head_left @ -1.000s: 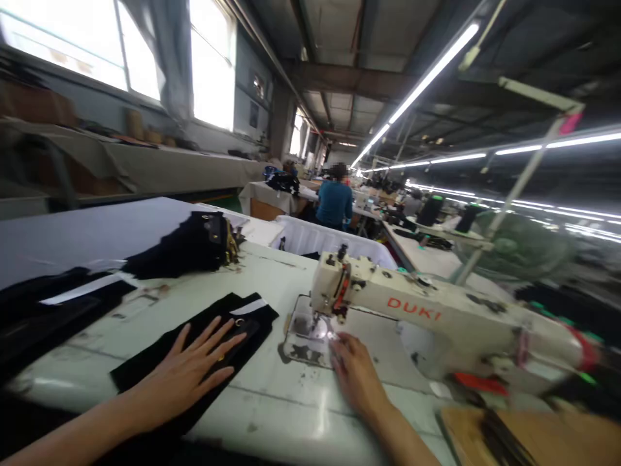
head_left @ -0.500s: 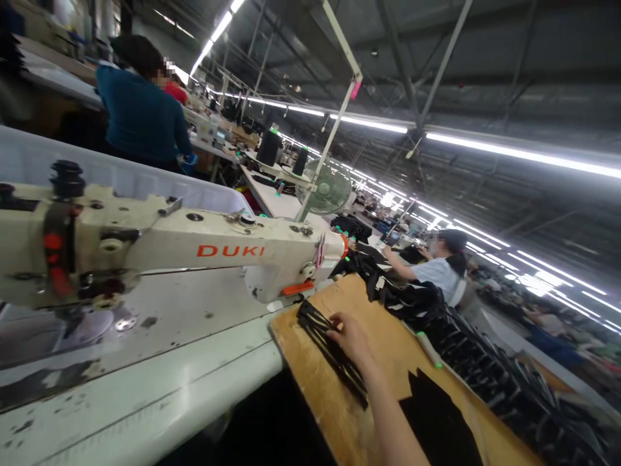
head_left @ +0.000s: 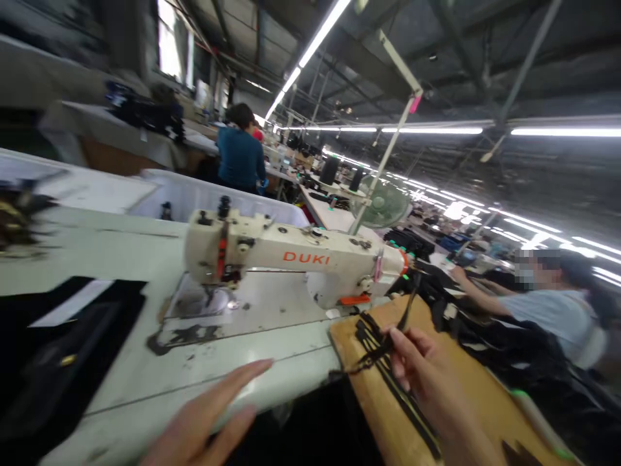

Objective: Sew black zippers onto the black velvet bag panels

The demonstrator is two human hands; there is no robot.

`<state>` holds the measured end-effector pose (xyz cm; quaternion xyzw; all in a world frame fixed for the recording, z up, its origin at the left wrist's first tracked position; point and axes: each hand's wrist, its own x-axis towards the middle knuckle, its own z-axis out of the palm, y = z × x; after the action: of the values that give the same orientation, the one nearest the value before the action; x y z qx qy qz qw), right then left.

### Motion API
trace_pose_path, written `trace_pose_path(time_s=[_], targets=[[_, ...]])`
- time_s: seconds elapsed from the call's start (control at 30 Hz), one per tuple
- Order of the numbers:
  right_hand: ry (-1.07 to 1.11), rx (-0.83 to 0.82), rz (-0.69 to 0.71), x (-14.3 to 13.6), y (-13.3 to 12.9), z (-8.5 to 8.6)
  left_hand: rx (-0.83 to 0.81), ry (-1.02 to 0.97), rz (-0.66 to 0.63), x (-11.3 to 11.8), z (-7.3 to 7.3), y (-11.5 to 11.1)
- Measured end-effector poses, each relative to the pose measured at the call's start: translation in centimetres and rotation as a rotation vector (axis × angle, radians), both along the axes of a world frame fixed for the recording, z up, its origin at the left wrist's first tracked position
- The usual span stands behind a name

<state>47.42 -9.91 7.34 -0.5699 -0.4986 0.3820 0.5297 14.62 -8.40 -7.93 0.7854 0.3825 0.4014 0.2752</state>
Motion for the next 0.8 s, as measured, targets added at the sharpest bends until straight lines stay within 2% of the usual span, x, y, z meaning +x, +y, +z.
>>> trace_pose_path(time_s=[0.07,0.13,0.2,0.23,0.33,0.47,0.53,0.67,0.8], targets=[[0.110,-0.035,0.121,-4.0,-0.1,-0.9,-0.261,-0.127,-0.133,1.3,3.3,-1.6],[0.211,-0.093,0.242,-7.7,-0.1,-1.9,-0.504,-0.353,-0.393,3.1,5.8,-2.1],[0.294,-0.156,0.336,-10.5,0.0,-2.7,-0.714,-0.622,-0.561,4.3,7.1,-2.2],[0.315,-0.174,0.366,-11.4,0.1,-3.0,-0.792,-0.723,-0.593,4.5,7.2,-2.4],[0.273,-0.188,0.416,-12.8,0.7,-3.8,-0.894,-0.798,-0.517,3.9,6.5,-3.0],[0.107,-0.192,0.471,-13.3,1.8,-4.4,-0.797,-0.632,-0.280,1.7,5.1,-3.5],[0.066,-0.137,0.449,-13.8,2.8,-4.5,-0.839,-0.607,-0.191,0.4,4.5,-3.6],[0.127,-0.049,0.392,-15.2,5.7,-5.1,-1.007,-0.651,-0.131,-2.2,3.1,-4.4],[-0.024,-0.128,0.488,-16.8,8.7,-7.3,-1.094,-0.688,-0.068,-3.5,2.1,-5.1]])
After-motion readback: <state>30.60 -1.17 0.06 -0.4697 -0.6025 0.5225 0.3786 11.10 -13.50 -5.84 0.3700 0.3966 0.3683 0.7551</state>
